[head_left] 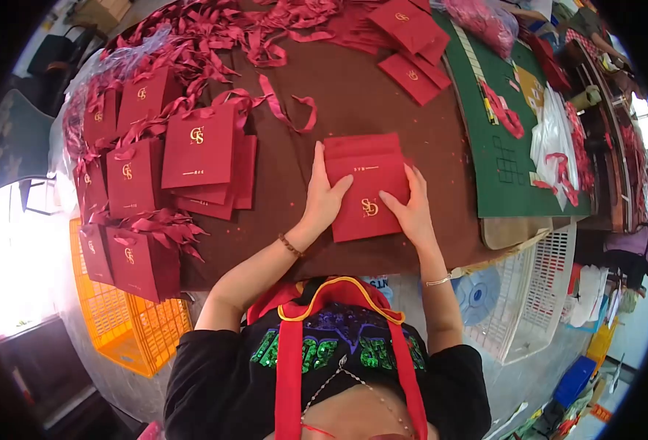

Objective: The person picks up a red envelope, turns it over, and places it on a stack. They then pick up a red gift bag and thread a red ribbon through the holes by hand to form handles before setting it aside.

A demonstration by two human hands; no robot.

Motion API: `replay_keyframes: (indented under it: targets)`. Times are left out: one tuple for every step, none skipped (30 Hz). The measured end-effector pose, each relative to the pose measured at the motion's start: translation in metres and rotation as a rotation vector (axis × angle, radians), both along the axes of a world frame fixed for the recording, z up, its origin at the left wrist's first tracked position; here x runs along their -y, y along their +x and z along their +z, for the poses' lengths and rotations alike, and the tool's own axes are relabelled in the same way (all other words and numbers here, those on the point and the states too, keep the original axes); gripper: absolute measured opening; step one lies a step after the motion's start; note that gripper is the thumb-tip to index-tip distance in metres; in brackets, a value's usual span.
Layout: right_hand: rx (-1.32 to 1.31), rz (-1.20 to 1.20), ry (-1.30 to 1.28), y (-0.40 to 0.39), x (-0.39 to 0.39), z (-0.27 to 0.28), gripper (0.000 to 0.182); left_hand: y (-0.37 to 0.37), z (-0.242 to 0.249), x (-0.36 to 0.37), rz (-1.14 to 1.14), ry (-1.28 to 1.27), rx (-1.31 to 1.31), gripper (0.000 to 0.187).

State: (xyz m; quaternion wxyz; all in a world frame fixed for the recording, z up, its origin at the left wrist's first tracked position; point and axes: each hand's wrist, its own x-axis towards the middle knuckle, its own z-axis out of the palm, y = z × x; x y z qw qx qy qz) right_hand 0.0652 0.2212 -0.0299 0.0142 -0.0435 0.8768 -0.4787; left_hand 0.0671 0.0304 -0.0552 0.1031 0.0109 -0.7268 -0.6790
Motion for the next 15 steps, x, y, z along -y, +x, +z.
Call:
replay_keyframes:
  targets:
    - [-0.008, -0.006, -0.035, 0.001, -0.001, -0.001, 0.058, -0.003, 0.003, 0.001, 0.006, 0.081, 0.057, 0.084]
    - [-0.013, -0.02, -0.066, 0.003, -0.003, -0.001, 0.057, -0.004, 0.006, 0.0, 0.004, 0.165, 0.116, 0.084]
    - [-0.005, -0.033, -0.062, 0.003, -0.004, -0.001, 0.057, -0.004, 0.014, 0.0, 0.022, 0.151, 0.131, 0.081]
    - [-0.02, -0.039, -0.031, 0.003, -0.004, 0.001, 0.055, -0.004, 0.015, 0.004, 0.006, 0.152, 0.144, 0.081]
    - [-0.03, -0.045, 0.002, 0.005, -0.005, 0.002, 0.053, -0.003, 0.014, 0.01, 0.044, -0.197, 0.062, 0.077]
    - [-0.012, -0.061, 0.004, 0.009, -0.009, 0.001, 0.053, 0.0, 0.012, 0.015, 0.077, -0.546, -0.027, 0.074]
    - [-0.045, -0.056, 0.054, 0.011, -0.012, 0.001, 0.05, 0.001, 0.011, 0.018, 0.139, -0.628, -0.11, 0.057]
    - [-0.08, -0.049, 0.102, 0.015, -0.014, 0.001, 0.047, 0.002, 0.011, 0.022, 0.122, -0.628, -0.103, 0.057]
    - [-0.069, -0.061, 0.102, 0.021, -0.016, 0.004, 0.047, 0.003, 0.019, 0.025, 0.064, -0.577, 0.029, 0.051]
    - [0.011, -0.085, 0.06, 0.026, -0.017, 0.007, 0.044, 0.003, 0.023, 0.025, 0.012, -0.525, 0.157, 0.044]
    - [0.085, -0.108, 0.017, 0.029, -0.018, 0.01, 0.042, 0.002, 0.019, 0.024, 0.089, -0.534, 0.021, 0.038]
    - [0.079, -0.113, 0.013, 0.033, -0.018, 0.011, 0.042, 0.001, 0.019, 0.025, 0.085, -0.537, 0.013, 0.038]
    - [-0.04, -0.178, 0.066, 0.04, -0.02, 0.011, 0.042, 0.0, 0.021, 0.028, 0.065, -0.505, 0.057, 0.037]
    - [-0.16, -0.242, 0.12, 0.046, -0.022, 0.012, 0.043, 0.001, 0.022, 0.031, 0.046, -0.472, 0.102, 0.037]
    - [-0.167, -0.242, 0.12, 0.051, -0.025, 0.01, 0.043, 0.003, 0.029, 0.034, 0.048, -0.471, 0.094, 0.037]
